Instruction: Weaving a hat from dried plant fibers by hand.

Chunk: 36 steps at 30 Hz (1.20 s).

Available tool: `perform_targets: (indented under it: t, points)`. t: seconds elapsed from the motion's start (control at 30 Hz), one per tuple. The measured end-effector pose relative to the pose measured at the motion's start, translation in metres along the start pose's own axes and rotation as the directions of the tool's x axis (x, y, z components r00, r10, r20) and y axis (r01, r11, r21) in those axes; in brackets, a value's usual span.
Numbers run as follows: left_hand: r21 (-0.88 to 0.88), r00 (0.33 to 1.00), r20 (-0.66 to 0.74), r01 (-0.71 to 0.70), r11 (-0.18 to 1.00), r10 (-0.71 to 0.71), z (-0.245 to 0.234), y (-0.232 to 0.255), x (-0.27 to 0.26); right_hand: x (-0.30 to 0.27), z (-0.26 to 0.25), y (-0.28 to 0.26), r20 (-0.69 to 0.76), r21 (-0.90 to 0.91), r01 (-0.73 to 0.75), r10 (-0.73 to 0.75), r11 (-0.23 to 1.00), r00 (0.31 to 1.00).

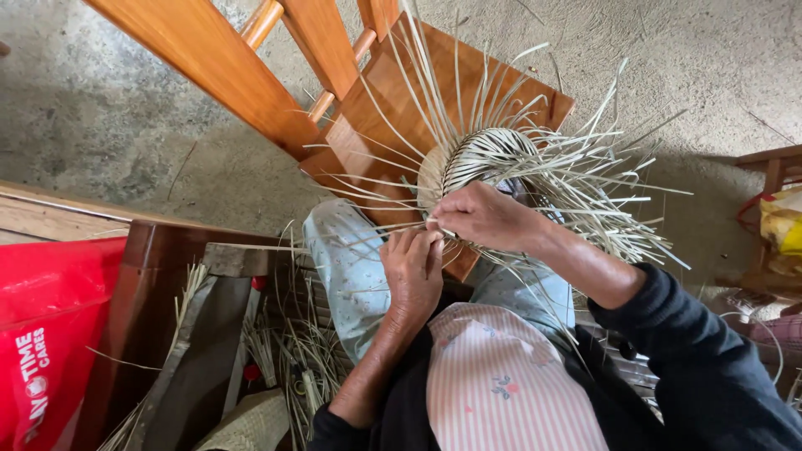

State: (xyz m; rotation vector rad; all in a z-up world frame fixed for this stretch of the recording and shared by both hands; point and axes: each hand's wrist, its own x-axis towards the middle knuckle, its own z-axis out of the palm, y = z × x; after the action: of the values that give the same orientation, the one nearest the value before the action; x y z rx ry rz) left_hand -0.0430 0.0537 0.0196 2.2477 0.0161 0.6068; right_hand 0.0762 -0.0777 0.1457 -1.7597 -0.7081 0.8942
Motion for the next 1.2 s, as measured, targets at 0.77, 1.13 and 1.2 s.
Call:
perform_targets:
  t: [0.77,1.13,1.2]
  points:
    - [-0.660,0.848,-0.160,0.289,0.694,-0.505,0.048,-0.006,-0.017,-0.016,0.027,0.082,-0.216,-0.601,0.145,-0.335,0.786,0.917]
    - [-0.589,0.869,-0.164,0.293,0.753,-0.466,0.050,-0.014,-0.017,-0.018,0.035,0.090,-0.246,-0.572,0.320,-0.530,0.756,0.812]
    - [-0.646,0.883,-0.160,0.244,0.723,-0.442,0.058,-0.026,-0.021,-0.019,0.033,0.078,-0.281,-0.486,0.325,-0.497,0.812,0.821]
